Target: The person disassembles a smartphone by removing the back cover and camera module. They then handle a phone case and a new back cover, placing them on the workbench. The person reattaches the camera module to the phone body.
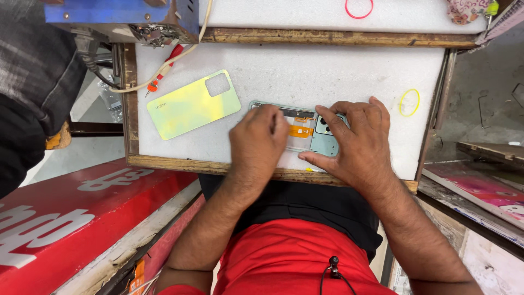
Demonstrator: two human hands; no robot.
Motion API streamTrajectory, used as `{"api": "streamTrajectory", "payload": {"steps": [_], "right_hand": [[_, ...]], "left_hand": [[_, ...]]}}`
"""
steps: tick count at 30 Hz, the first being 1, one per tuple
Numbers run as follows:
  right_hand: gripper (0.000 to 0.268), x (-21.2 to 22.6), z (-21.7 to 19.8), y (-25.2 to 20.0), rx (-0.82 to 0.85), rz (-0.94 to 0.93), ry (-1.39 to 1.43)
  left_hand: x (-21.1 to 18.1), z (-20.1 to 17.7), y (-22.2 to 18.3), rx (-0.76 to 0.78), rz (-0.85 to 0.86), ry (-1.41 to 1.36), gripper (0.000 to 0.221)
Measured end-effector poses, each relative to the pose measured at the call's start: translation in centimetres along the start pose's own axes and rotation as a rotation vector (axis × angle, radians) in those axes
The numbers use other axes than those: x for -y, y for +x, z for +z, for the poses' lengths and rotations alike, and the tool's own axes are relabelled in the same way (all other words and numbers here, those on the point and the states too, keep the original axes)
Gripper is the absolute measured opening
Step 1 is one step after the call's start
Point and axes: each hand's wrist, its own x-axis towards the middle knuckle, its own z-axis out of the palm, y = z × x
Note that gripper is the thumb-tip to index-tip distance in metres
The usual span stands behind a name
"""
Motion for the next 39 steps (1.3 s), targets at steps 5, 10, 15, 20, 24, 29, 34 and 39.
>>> {"api": "streamTrajectory", "payload": {"steps": [5,10,15,20,24,29,34,39], "right_hand": [[0.087,0.3,-0.1,0.1,-0.009,-0.005,-0.007],[0.086,0.2,0.0,-0.1,0.008,-0.012,-0.023],[0.087,0.3,0.0,0.0,0.010,-0.020,-0.024],[0.087,-0.1,0.1,-0.3,0.002,-0.014,-0.005],[0.088,-0.1,0.1,-0.3,0.004,-0.015,-0.014],[0.089,0.0,0.1,-0.2,0.022,-0.009,-0.019],[0.092,-0.2,0.0,-0.4,0.036,-0.035,-0.028],[0.092,-0.1,-0.2,-0.2,0.043,-0.023,-0.004]], "left_hand": [[-0.1,-0.4,0.1,0.020,-0.082,-0.101,0.006],[0.2,-0.8,0.1,0.134,-0.237,-0.200,0.011],[-1.3,0.1,0.0,0.146,-0.199,-0.235,0.010],[-0.9,-0.9,0.5,0.111,-0.246,-0.229,0.007],[-1.4,-0.1,0.3,0.092,-0.216,-0.257,0.008],[-0.4,-1.0,0.6,0.094,-0.233,-0.177,0.010],[-0.5,-0.5,0.6,0.094,-0.247,-0.242,0.007],[-0.5,-0.4,0.8,0.101,-0.244,-0.254,0.008]]}}
